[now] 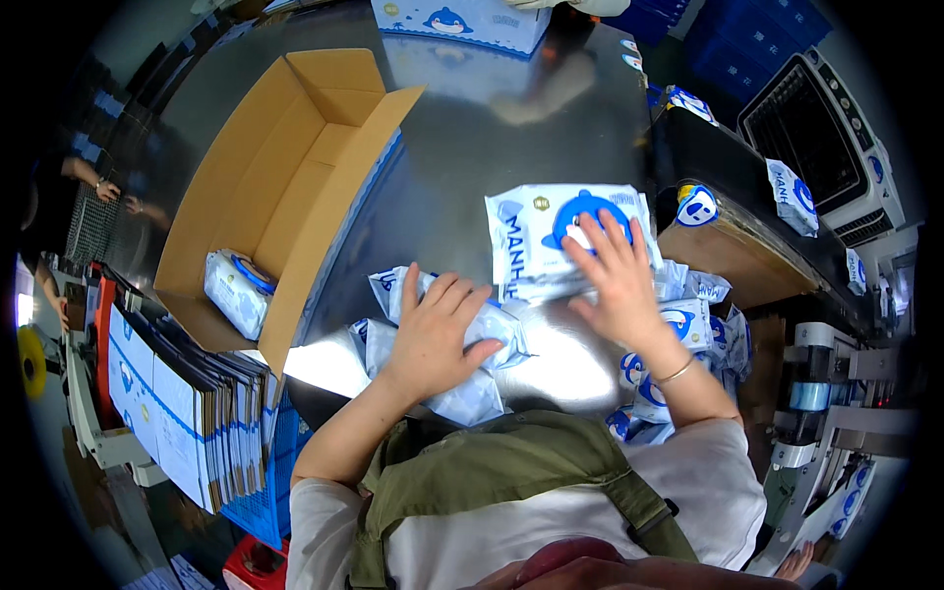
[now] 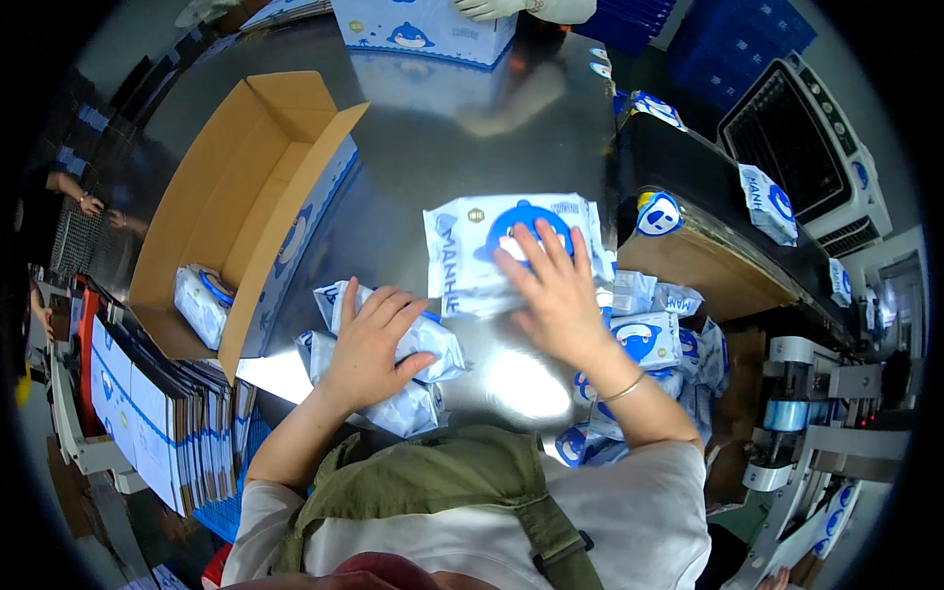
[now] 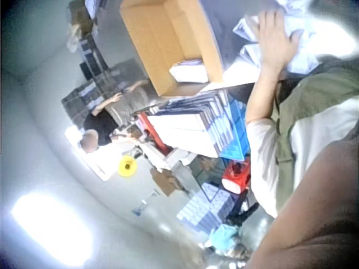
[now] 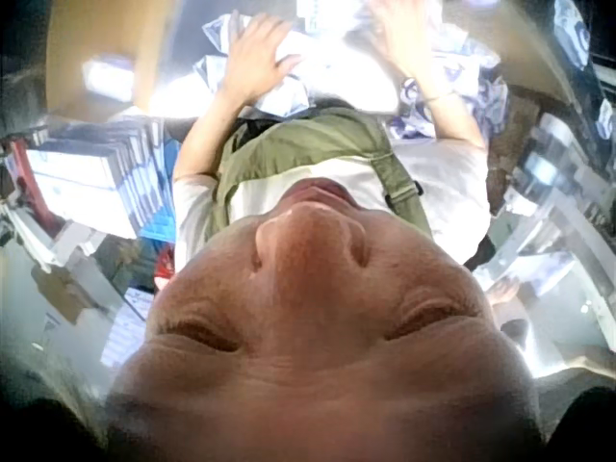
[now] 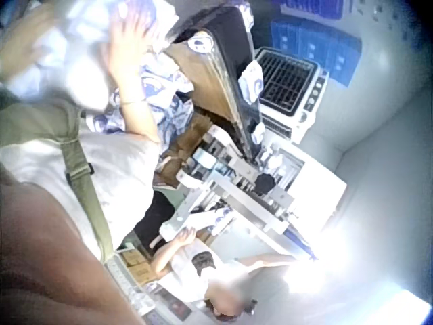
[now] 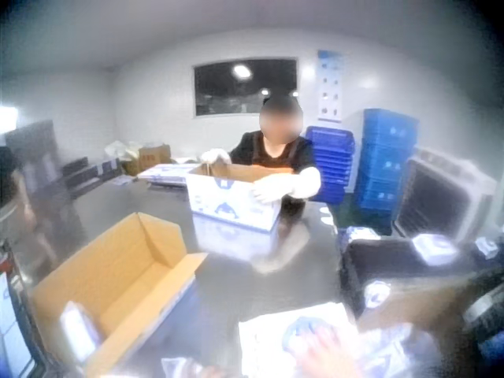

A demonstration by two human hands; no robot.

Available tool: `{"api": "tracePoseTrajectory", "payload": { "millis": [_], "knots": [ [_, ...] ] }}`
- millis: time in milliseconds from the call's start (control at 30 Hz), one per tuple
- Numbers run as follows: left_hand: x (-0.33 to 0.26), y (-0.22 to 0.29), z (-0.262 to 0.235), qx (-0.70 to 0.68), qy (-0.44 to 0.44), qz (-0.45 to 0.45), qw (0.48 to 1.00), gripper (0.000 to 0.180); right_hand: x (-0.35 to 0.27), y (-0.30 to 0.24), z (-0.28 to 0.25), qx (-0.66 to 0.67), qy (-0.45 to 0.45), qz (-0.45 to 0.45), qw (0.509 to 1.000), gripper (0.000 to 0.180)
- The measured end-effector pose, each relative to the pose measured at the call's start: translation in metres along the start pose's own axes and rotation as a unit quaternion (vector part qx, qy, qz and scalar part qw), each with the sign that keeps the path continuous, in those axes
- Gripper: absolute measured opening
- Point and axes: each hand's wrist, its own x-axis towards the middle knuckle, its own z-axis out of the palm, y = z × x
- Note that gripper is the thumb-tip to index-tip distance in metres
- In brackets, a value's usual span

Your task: The person packs multiple small soft packets into cardboard boxes at a large metal table, frequently taking boxes from a stack, opening them, and placing the packets inside.

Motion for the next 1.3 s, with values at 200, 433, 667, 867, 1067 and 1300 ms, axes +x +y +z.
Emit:
{"api": "tracePoseTrajectory", "payload": {
  "millis": [200,433,667,867,1067,1300],
  "knots": [
    [-0.012,0.004,-0.011,0.071,0.036,-0.056,0.995,0.064,0.082,0.034,0.02,0.065,-0.048,0.108,0.991,0.105],
    [-0.157,-0.017,0.022,-0.049,0.205,-0.419,0.883,0.073,0.164,0.158,0.067,0.345,-0.343,0.194,0.852,0.095],
    [-0.135,0.031,0.044,-0.646,0.168,-0.465,0.582,0.064,0.114,0.035,0.11,0.728,-0.296,0.277,0.553,0.076],
    [-0.127,0.038,0.029,-0.619,0.23,-0.419,0.623,0.06,0.042,0.024,0.105,0.82,-0.121,0.293,0.476,0.077],
    [-0.091,0.018,-0.033,-0.481,0.433,-0.248,0.721,0.061,0.107,0.039,0.026,0.846,0.139,0.102,0.505,0.077],
    [-0.046,-0.117,-0.14,-0.28,0.638,-0.091,0.711,0.056,0.316,-0.011,0.006,0.792,0.091,-0.055,0.601,0.064]
  ]
}}
